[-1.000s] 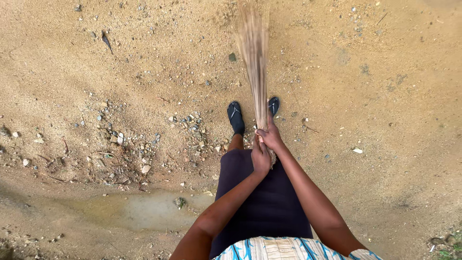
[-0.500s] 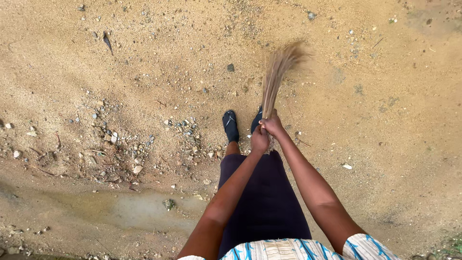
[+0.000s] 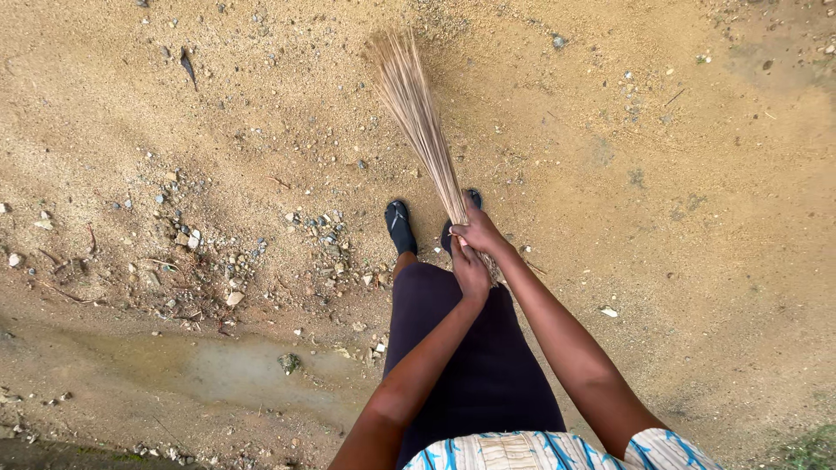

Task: The person sweeps a dirt and gravel ground using a handheld broom made of sticks, moving debris across the surface.

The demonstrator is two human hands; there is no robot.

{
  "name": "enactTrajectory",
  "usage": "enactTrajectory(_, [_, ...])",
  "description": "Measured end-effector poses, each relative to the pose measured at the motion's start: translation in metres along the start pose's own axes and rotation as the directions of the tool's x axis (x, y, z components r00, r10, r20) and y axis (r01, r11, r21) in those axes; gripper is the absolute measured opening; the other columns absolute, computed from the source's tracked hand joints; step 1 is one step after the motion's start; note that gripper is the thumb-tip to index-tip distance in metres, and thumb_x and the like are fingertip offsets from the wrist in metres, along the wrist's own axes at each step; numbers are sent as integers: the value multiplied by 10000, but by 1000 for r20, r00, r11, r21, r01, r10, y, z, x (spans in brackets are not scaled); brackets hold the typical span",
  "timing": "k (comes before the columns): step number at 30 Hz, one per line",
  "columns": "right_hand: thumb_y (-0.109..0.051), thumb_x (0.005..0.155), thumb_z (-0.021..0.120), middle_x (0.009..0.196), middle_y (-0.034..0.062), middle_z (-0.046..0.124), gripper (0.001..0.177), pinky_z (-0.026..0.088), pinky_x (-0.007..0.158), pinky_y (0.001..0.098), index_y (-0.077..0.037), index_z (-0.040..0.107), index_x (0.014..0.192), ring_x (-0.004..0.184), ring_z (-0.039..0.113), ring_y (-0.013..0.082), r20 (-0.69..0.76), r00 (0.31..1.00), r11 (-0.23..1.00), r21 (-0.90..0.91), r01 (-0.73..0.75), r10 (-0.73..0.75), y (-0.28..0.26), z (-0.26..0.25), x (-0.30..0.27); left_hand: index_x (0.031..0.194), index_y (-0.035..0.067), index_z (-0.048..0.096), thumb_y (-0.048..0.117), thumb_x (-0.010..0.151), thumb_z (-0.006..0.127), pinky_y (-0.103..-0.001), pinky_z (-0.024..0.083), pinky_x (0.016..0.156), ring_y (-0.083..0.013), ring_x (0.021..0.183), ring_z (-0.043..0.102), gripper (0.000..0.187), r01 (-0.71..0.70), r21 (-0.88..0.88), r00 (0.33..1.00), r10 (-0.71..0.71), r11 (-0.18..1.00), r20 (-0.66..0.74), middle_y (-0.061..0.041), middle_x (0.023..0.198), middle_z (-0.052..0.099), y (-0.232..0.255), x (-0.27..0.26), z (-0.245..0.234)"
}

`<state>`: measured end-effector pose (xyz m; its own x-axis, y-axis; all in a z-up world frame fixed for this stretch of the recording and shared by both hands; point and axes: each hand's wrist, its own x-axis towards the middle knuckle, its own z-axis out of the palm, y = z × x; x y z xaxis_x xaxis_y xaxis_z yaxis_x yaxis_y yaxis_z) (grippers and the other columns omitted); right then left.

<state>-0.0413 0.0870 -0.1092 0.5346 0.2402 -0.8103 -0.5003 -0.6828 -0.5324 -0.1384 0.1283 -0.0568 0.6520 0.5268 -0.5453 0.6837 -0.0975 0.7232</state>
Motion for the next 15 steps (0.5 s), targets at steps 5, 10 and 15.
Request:
enactTrajectory(5, [-55,832,685,1295,271,638,1024,602,788,381,-7,34,1621,932,731,287,-313,948,955,254,150,-66,16,-24,-35,1498,-52,410,222,1069,409,-443,442,1071,-416,1312,567,509,-95,-41,971,101,995,217,-310,1415,570,25,-8,-2])
enactTrajectory(10, [-51,853,686,1172,254,667,951,596,742,364,51,99,1594,894,717,274,-472,870,910,409,72,143,50,-29,-12,1463,3,490,345,1068,423,-446,476,1026,-418,1218,624,526,-15,165,880,-65,986,470,-291,1294,641,30,33,7])
enactTrajectory(15, [-49,832,717,1090,228,669,634,597,742,382,55,394,1368,911,716,279,-356,908,897,439,-47,222,42,-20,32,1401,34,567,361,1060,416,-475,456,1020,-444,1206,607,496,68,293,857,-207,954,473,-277,1269,657,33,79,5])
